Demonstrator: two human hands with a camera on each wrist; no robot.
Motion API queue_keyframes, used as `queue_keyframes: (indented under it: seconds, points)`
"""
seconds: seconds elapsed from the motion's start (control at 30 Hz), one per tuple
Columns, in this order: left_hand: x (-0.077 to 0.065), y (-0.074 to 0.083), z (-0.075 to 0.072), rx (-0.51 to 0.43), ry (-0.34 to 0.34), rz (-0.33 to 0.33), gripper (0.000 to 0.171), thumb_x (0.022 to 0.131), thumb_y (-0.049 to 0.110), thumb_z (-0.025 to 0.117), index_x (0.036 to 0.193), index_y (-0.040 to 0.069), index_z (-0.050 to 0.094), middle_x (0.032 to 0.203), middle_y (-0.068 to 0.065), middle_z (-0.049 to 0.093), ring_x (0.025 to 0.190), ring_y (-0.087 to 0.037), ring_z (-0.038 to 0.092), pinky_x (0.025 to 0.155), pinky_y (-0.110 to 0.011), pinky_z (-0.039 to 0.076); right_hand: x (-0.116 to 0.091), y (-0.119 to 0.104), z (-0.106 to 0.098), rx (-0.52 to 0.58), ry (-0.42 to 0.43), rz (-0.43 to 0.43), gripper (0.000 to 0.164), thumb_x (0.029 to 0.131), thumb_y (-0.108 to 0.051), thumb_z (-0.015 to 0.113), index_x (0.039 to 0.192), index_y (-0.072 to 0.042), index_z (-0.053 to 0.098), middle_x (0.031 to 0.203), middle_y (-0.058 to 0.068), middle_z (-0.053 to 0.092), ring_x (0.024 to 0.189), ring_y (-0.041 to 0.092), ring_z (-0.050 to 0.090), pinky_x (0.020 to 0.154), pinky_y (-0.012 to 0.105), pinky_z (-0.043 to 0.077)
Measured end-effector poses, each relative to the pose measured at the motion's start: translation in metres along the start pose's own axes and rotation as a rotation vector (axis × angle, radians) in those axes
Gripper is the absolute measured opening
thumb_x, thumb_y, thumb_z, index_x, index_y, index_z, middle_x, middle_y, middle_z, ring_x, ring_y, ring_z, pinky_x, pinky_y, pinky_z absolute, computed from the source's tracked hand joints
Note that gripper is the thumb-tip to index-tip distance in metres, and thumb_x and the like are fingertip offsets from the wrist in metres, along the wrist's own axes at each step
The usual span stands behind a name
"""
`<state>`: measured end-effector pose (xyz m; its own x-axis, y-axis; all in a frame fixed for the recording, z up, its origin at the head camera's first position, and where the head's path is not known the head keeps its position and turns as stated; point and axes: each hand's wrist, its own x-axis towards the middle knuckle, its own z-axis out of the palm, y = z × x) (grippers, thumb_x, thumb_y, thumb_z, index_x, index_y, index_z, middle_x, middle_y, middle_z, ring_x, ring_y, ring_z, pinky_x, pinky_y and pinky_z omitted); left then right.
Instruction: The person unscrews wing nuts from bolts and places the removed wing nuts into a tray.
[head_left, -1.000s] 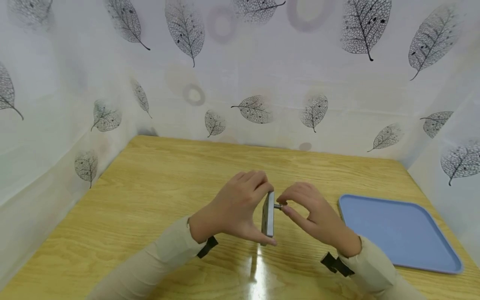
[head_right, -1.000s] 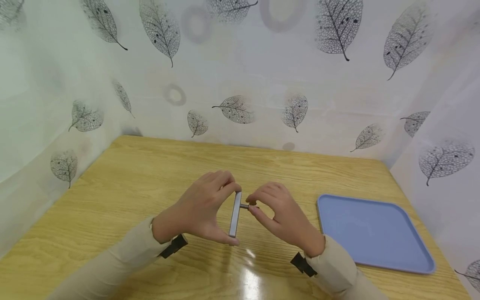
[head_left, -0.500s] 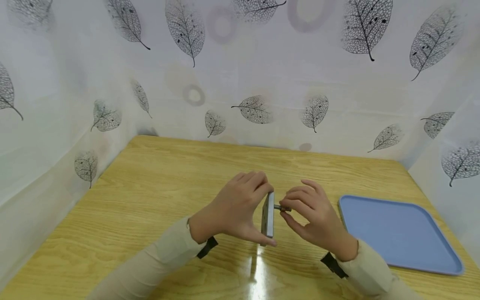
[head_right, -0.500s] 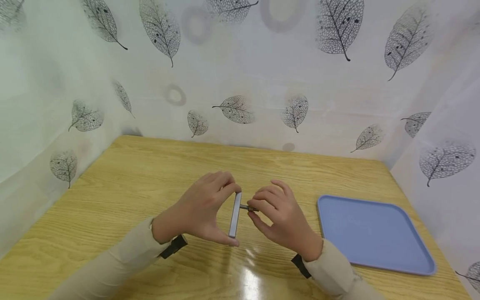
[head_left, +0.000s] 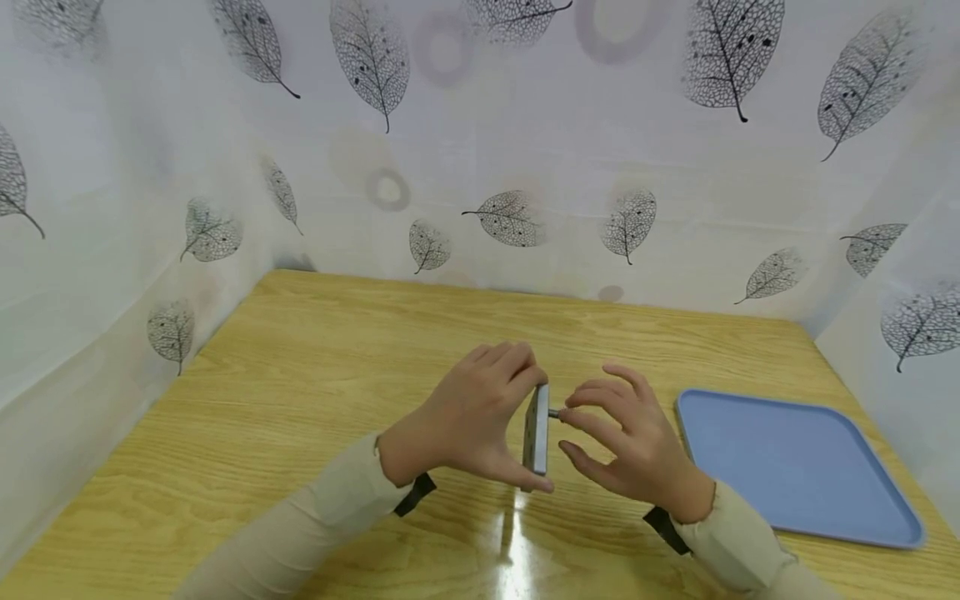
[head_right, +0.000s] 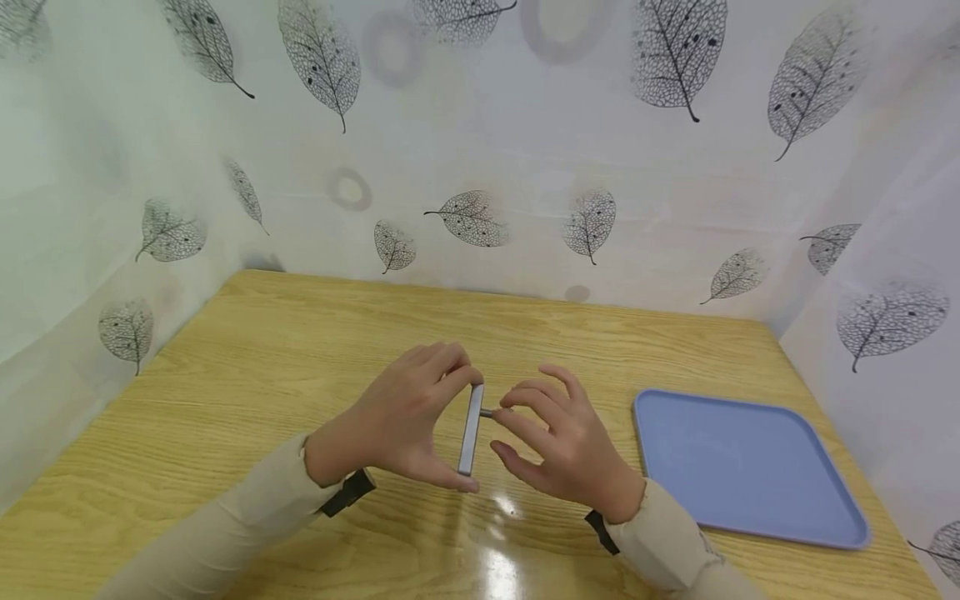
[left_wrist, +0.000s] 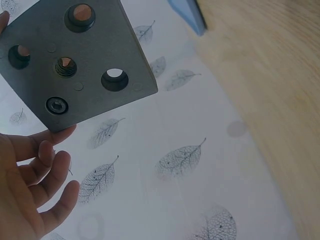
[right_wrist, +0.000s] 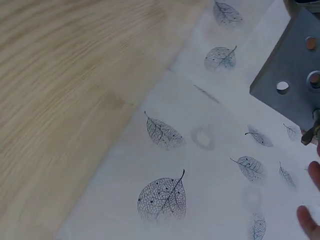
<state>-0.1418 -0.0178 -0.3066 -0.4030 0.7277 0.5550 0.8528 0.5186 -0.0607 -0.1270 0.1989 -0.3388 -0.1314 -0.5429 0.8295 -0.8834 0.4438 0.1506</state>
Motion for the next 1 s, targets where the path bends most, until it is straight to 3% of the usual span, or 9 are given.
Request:
queue_keyframes:
  seconds: [0.1, 0.23, 0.37, 0.53, 0.67, 0.8, 1.0]
  points:
    - [0.0005, -0.0004, 0.0, -0.001, -0.002, 0.006, 0.086, 0.047, 0.084, 0.065, 0.099, 0.014, 0.06, 0.091, 0.003, 0.047, 0.076, -0.009, 0.043, 0.069, -0.025, 0.039, -0.0005, 0.0012, -0.0026, 0.141, -0.066, 0.152, 0.033, 0.098, -0.032, 0.047, 0.098, -0.005, 0.066, 0.095, 0.009, 0.063, 0.091, 0.023, 0.057, 0.095, 0.042, 0.036]
    - [0.0011, -0.0005, -0.0001, -0.005, 0.002, 0.012, 0.086, 0.047, 0.083, 0.067, 0.098, 0.014, 0.06, 0.09, 0.003, 0.047, 0.075, -0.009, 0.042, 0.068, -0.025, 0.039, -0.0011, 0.0024, -0.007, 0.314, -0.217, 0.354, 0.016, 0.096, -0.018, 0.051, 0.107, -0.013, 0.063, 0.102, -0.001, 0.063, 0.099, 0.016, 0.055, 0.097, 0.032, 0.034]
    - [0.0009, 0.0001, -0.001, -0.019, 0.006, 0.009, 0.085, 0.046, 0.081, 0.068, 0.098, 0.014, 0.06, 0.089, 0.003, 0.047, 0.075, -0.01, 0.042, 0.068, -0.025, 0.039, -0.0006, 0.0027, -0.0082, 0.374, -0.307, 0.424, 0.026, 0.088, -0.002, 0.059, 0.108, -0.019, 0.062, 0.102, -0.007, 0.063, 0.098, 0.009, 0.054, 0.094, 0.031, 0.036]
    - [0.0009, 0.0, -0.0021, -0.011, -0.001, 0.012, 0.085, 0.047, 0.082, 0.067, 0.099, 0.014, 0.06, 0.09, 0.003, 0.047, 0.076, -0.009, 0.042, 0.069, -0.025, 0.039, -0.0013, 0.0027, -0.0049, 0.331, -0.228, 0.347, 0.01, 0.091, -0.018, 0.06, 0.1, -0.015, 0.064, 0.096, -0.004, 0.063, 0.093, 0.012, 0.054, 0.094, 0.03, 0.035]
    - [0.0006, -0.0002, -0.0015, -0.005, -0.002, 0.013, 0.086, 0.047, 0.082, 0.067, 0.098, 0.014, 0.06, 0.09, 0.003, 0.047, 0.076, -0.01, 0.043, 0.069, -0.025, 0.04, -0.0012, 0.0015, -0.0026, 0.252, -0.127, 0.243, 0.024, 0.094, -0.031, 0.054, 0.094, -0.011, 0.066, 0.092, 0.001, 0.063, 0.091, 0.018, 0.054, 0.102, 0.034, 0.032]
    - [0.0004, 0.0005, -0.0018, -0.014, 0.001, 0.009, 0.086, 0.046, 0.082, 0.068, 0.098, 0.013, 0.06, 0.09, 0.003, 0.047, 0.076, -0.01, 0.043, 0.069, -0.025, 0.04, -0.0003, 0.0005, -0.0016, 0.147, -0.052, 0.132, 0.025, 0.095, -0.029, 0.053, 0.088, -0.009, 0.067, 0.088, 0.004, 0.063, 0.087, 0.021, 0.057, 0.102, 0.041, 0.034]
    - [-0.0004, 0.0007, -0.002, -0.004, -0.004, 0.008, 0.086, 0.047, 0.083, 0.066, 0.098, 0.014, 0.06, 0.091, 0.003, 0.047, 0.078, -0.009, 0.044, 0.07, -0.025, 0.041, 0.0018, -0.0019, -0.0019, 0.033, 0.0, 0.012, 0.025, 0.095, -0.024, 0.053, 0.08, -0.009, 0.068, 0.081, 0.006, 0.064, 0.08, 0.024, 0.059, 0.089, 0.05, 0.039]
